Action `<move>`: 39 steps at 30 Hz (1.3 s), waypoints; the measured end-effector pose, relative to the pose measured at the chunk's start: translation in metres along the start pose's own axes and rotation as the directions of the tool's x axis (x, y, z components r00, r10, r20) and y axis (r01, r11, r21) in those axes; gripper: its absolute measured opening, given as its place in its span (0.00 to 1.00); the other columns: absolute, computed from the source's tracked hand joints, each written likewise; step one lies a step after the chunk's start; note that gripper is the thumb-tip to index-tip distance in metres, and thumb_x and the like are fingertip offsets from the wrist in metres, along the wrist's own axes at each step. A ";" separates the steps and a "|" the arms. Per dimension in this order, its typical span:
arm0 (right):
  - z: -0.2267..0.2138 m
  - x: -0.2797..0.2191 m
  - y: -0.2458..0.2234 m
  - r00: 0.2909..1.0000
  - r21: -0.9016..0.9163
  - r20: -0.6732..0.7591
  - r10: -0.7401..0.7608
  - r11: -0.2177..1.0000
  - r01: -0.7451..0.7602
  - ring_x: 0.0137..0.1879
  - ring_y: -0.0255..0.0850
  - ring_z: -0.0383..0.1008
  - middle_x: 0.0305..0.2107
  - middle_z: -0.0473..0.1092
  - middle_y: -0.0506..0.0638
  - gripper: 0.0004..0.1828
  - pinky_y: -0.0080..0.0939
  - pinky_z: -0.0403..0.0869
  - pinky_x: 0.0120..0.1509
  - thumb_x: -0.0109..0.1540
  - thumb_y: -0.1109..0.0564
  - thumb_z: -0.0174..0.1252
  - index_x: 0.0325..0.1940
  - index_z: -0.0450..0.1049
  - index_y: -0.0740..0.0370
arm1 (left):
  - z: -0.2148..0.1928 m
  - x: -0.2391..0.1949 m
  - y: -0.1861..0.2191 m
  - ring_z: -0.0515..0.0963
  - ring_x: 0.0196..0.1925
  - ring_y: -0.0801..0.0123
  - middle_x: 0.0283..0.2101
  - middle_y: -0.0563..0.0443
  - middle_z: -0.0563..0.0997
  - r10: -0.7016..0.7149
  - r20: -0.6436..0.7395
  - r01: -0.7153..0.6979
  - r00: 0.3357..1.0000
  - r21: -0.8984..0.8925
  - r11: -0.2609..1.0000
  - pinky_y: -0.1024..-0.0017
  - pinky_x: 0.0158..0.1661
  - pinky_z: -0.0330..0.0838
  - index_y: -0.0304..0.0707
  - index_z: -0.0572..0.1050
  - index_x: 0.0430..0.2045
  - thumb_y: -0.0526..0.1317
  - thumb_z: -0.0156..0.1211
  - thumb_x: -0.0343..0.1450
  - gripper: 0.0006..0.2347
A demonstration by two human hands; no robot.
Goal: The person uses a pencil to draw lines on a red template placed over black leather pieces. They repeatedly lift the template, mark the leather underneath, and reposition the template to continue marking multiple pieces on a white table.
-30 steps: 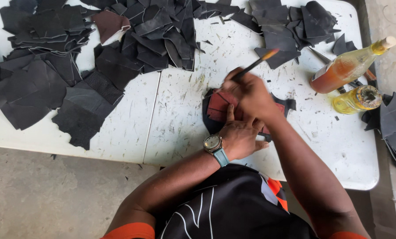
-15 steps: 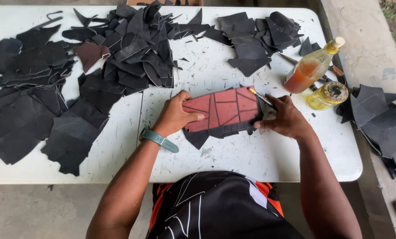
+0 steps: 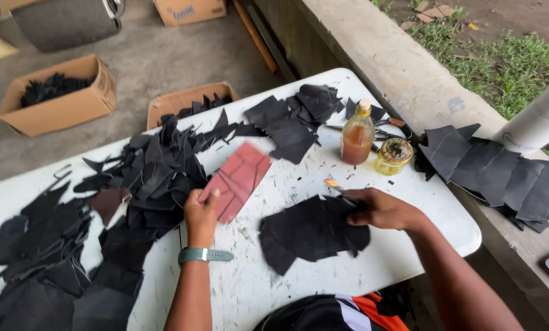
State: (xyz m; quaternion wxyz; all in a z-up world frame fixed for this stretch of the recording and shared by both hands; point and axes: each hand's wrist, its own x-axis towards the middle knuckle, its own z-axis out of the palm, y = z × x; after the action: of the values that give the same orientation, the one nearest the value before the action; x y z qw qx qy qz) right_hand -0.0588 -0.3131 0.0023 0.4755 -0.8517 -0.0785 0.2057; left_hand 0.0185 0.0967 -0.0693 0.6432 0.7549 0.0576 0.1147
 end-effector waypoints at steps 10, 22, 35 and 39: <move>-0.021 -0.016 -0.022 0.960 0.885 -0.221 -0.171 0.379 0.271 0.46 0.43 0.80 0.45 0.77 0.55 0.37 0.41 0.79 0.51 0.52 0.67 0.64 0.66 0.65 0.64 | 0.051 -0.057 0.063 0.63 0.75 0.53 0.74 0.38 0.61 0.308 0.728 0.588 0.613 -0.680 0.438 0.50 0.69 0.62 0.29 0.57 0.72 0.69 0.42 0.74 0.41; -0.009 -0.006 -0.003 0.918 0.856 -0.387 -0.092 0.333 0.394 0.35 0.34 0.77 0.35 0.74 0.46 0.30 0.34 0.76 0.43 0.58 0.70 0.59 0.64 0.67 0.55 | 0.054 -0.053 0.103 0.68 0.71 0.54 0.71 0.45 0.66 0.122 0.661 0.474 0.740 -0.641 0.604 0.49 0.64 0.67 0.39 0.58 0.71 0.55 0.44 0.78 0.28; -0.013 -0.007 0.011 0.890 0.828 -0.444 -0.107 0.330 0.453 0.29 0.34 0.72 0.28 0.70 0.47 0.23 0.33 0.70 0.33 0.64 0.71 0.56 0.61 0.67 0.55 | 0.052 -0.059 0.115 0.70 0.69 0.55 0.69 0.47 0.68 0.064 0.637 0.475 0.768 -0.634 0.610 0.46 0.60 0.70 0.41 0.59 0.70 0.52 0.48 0.76 0.27; -0.002 -0.006 -0.007 0.879 0.781 -0.466 -0.105 0.418 0.464 0.31 0.32 0.69 0.32 0.69 0.45 0.23 0.31 0.68 0.33 0.63 0.68 0.59 0.59 0.67 0.52 | 0.048 -0.068 0.130 0.69 0.70 0.57 0.70 0.45 0.67 0.066 0.550 0.385 0.833 -0.660 0.645 0.52 0.66 0.65 0.36 0.61 0.70 0.47 0.51 0.78 0.24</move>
State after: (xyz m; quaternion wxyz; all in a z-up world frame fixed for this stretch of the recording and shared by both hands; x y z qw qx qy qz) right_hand -0.0629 -0.3128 0.0104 0.8761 -0.4811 -0.0231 -0.0223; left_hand -0.0427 0.0130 0.0446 0.8928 0.4141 -0.1042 -0.1435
